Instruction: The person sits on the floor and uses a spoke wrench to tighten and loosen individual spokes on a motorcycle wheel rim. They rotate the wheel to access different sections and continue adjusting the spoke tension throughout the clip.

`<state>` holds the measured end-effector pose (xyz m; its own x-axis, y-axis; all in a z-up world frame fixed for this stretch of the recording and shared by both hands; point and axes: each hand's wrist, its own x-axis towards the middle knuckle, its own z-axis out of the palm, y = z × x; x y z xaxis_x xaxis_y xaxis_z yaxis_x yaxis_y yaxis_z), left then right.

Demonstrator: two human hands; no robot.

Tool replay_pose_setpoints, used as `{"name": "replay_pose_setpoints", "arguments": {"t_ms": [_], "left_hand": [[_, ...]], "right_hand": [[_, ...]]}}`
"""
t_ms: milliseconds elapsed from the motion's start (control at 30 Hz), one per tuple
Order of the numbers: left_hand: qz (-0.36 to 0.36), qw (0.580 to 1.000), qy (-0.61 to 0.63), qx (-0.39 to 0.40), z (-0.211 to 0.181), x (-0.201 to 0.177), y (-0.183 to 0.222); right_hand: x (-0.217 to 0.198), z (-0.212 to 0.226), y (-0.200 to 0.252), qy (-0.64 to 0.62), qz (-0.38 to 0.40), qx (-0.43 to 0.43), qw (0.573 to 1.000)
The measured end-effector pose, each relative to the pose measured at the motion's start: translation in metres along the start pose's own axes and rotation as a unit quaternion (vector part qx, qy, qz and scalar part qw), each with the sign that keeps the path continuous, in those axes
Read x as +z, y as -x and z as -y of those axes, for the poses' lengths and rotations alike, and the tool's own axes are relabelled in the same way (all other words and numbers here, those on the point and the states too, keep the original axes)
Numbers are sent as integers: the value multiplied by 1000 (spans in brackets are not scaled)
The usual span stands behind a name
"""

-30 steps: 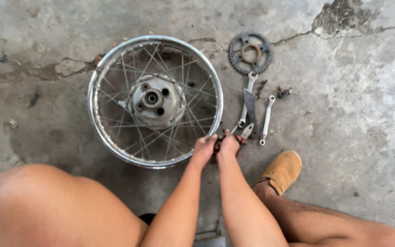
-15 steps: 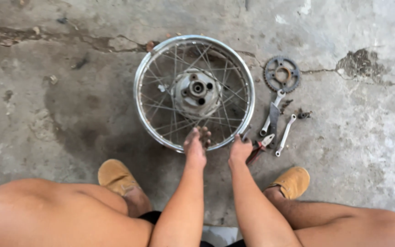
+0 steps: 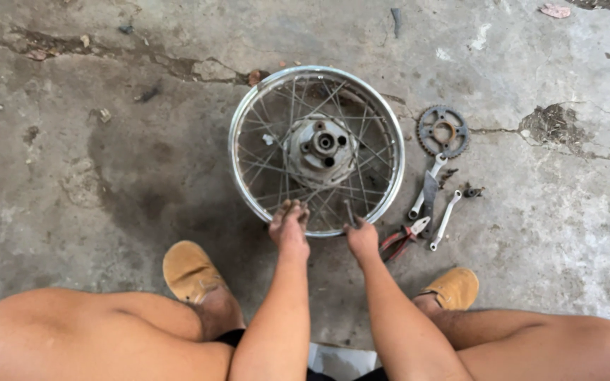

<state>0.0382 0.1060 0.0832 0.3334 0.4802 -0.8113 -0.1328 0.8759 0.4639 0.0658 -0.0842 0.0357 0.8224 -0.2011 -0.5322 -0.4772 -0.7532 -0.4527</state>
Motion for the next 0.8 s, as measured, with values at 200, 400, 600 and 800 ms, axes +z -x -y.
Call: {"name": "replay_pose_setpoints", "arguments": {"t_ms": [200,400,600,800], "left_hand": [[-2,998,55,-37,-32,11,7],[-40,998,15,-40,-29,6,1],[-143,959,-234,72,50,-49,-67],[-104,955,-274,33,46,-32,-35]], "right_hand": [[5,12,7,85,64,-4,994],[21,20,19,89,113,-12,990],[18,60,69,-120,279,72,950],[-5,61,52,-39,-14,12,999]]}}
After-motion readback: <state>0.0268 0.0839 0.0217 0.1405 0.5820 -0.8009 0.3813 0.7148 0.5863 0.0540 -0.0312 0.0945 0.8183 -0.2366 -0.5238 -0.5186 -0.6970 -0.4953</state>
